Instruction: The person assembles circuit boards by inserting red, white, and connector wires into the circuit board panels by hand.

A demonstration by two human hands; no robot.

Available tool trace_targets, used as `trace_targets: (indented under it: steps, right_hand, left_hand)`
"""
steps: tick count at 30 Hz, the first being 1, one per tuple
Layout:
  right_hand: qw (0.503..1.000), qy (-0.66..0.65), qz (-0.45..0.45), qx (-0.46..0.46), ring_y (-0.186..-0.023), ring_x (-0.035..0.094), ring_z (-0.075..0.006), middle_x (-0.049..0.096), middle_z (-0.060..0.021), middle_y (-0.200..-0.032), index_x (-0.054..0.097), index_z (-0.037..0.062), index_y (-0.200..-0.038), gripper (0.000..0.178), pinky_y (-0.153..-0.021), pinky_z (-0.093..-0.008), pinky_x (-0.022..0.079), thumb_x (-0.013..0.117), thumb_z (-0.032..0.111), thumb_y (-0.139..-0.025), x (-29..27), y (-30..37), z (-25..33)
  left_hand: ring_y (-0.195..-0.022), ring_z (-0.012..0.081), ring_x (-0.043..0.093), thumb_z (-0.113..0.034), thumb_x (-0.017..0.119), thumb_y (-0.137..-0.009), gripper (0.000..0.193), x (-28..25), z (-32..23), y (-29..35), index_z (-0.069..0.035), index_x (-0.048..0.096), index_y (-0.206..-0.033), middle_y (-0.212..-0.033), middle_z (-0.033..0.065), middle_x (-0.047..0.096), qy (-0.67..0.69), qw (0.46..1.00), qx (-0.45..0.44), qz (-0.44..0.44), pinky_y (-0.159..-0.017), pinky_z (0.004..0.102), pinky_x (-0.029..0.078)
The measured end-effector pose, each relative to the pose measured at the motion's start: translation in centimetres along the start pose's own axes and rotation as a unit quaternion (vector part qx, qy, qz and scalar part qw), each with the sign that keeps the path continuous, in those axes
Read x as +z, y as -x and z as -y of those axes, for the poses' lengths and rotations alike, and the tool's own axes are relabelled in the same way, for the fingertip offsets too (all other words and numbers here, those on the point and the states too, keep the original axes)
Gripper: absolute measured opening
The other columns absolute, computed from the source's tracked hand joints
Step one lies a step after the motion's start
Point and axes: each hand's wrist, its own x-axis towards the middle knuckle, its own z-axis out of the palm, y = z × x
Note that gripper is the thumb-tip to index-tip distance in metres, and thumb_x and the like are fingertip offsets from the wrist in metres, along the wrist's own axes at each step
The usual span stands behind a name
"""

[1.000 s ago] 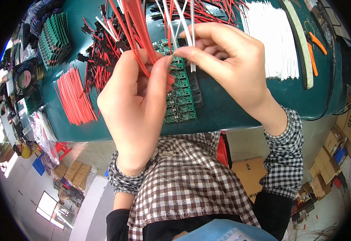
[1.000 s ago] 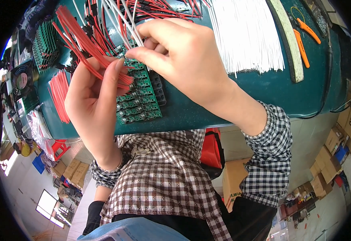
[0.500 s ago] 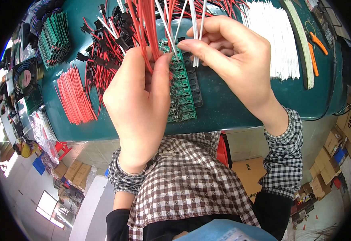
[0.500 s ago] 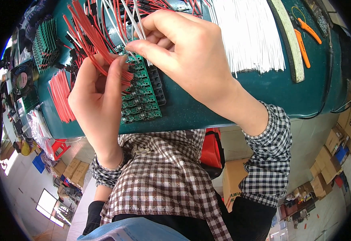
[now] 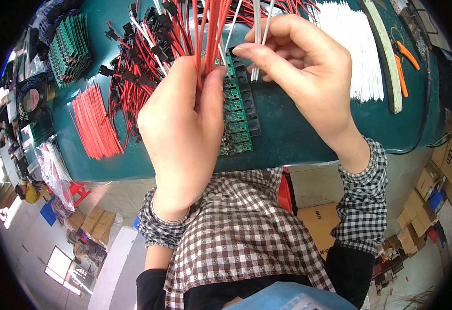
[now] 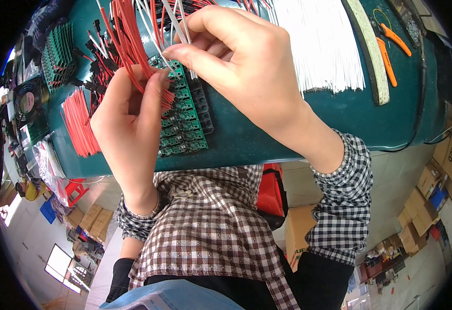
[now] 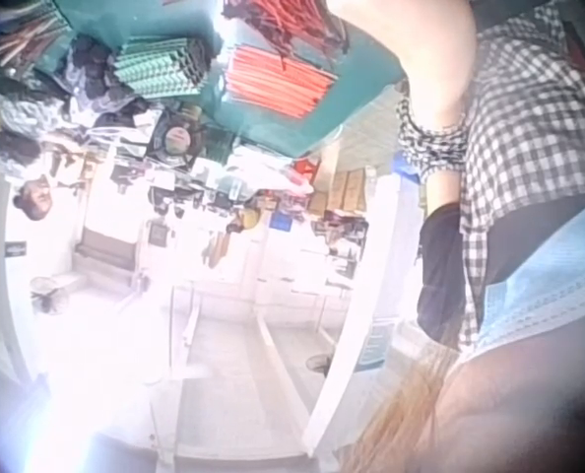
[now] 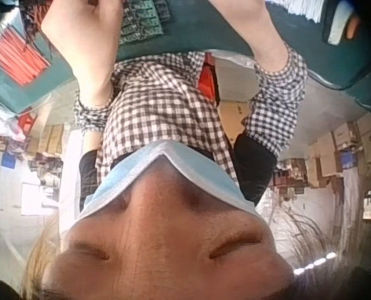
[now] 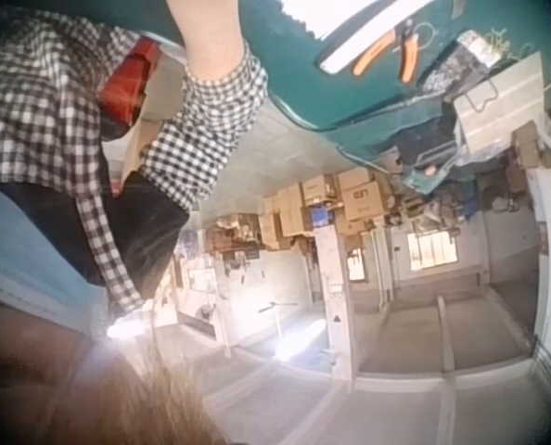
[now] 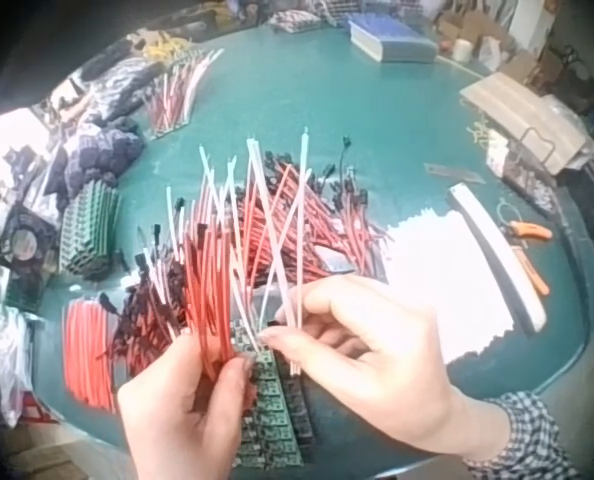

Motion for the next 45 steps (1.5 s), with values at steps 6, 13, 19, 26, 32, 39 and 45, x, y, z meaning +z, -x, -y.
trace_targets:
  steps: [6, 13, 19, 26, 32, 39, 45]
  right_hand:
    - [1.000, 0.018, -0.008, 0.011, -0.069, 0.060, -0.0026, 0.067, -0.0010, -0.082, 0.065, -0.0024, -0.097, 0.012, -0.059, -0.0165, 0.048, 0.071, 0.003, -0.088, -0.2, 0.5, 0.2]
    - [0.995, 0.073, 0.010, -0.063, -0.068, 0.063, -0.0053, 0.067, -0.0027, -0.081, 0.067, -0.0032, -0.088, 0.014, -0.059, -0.0179, 0.051, 0.077, 0.003, -0.082, 0.4, 1.0, -0.4]
    - [0.985, 0.117, 0.022, -0.125, -0.069, 0.066, -0.0075, 0.068, -0.0033, -0.083, 0.068, -0.0034, -0.087, 0.014, -0.059, -0.0189, 0.053, 0.078, 0.005, -0.081, 0.6, 0.9, -1.0]
    - [0.976, 0.154, 0.021, -0.150, -0.068, 0.067, -0.0093, 0.067, -0.0045, -0.083, 0.068, -0.0033, -0.086, 0.015, -0.059, -0.0197, 0.054, 0.079, 0.005, -0.079, 0.6, 0.8, -1.1]
    - [0.975, 0.147, 0.031, -0.161, -0.067, 0.066, -0.0093, 0.067, -0.0049, -0.083, 0.068, -0.0041, -0.087, 0.016, -0.059, -0.0200, 0.054, 0.079, 0.004, -0.079, 0.6, 0.9, -1.1]
    - [0.988, 0.127, 0.023, -0.088, -0.068, 0.064, -0.0051, 0.066, -0.0030, -0.081, 0.069, -0.0038, -0.100, 0.023, -0.059, -0.0166, 0.051, 0.078, 0.003, -0.081, 0.4, 0.9, -1.0]
    - [0.996, 0.082, 0.024, -0.039, -0.069, 0.061, -0.0024, 0.066, -0.0007, -0.078, 0.067, -0.0025, -0.105, 0.024, -0.060, -0.0146, 0.048, 0.076, 0.003, -0.083, 0.2, 0.9, -0.7]
  left_hand:
    - [-0.057, 0.0192, 0.061, -0.006, 0.071, -0.086, 0.013, -0.6, -0.2, 0.3, -0.001, 0.062, -0.092, -0.070, 0.0112, 0.062, 0.058, 0.997, -0.043, 0.006, -0.054, 0.0294, 0.048]
    - [-0.067, 0.0066, 0.064, -0.001, 0.067, -0.091, 0.010, -2.4, -1.9, 0.7, 0.004, 0.064, -0.099, -0.083, 0.0041, 0.068, 0.164, 0.976, -0.130, 0.055, -0.058, 0.0185, 0.051]
    - [-0.066, 0.0065, 0.063, -0.002, 0.066, -0.092, 0.010, -2.7, -1.8, 1.0, 0.005, 0.063, -0.098, -0.080, 0.0036, 0.067, 0.161, 0.974, -0.143, 0.071, -0.057, 0.0183, 0.051]
    - [-0.069, 0.0070, 0.064, -0.003, 0.066, -0.092, 0.010, -2.4, -1.5, 1.2, 0.004, 0.063, -0.099, -0.080, 0.0038, 0.067, 0.149, 0.977, -0.140, 0.067, -0.059, 0.0184, 0.051]
    - [-0.069, 0.0063, 0.064, -0.003, 0.066, -0.093, 0.010, -2.1, -1.1, 1.2, 0.004, 0.063, -0.098, -0.081, 0.0036, 0.067, 0.129, 0.982, -0.122, 0.065, -0.059, 0.0180, 0.050]
    - [-0.070, 0.0054, 0.064, -0.003, 0.066, -0.092, 0.010, -1.3, -0.7, 1.0, 0.004, 0.064, -0.100, -0.081, 0.0023, 0.067, 0.111, 0.987, -0.105, 0.052, -0.060, 0.0171, 0.049]
    - [-0.059, 0.0067, 0.063, -0.006, 0.071, -0.089, 0.013, -0.9, -0.4, 1.0, 0.001, 0.060, -0.091, -0.068, 0.0064, 0.065, 0.141, 0.985, -0.097, 0.028, -0.054, 0.0218, 0.048]
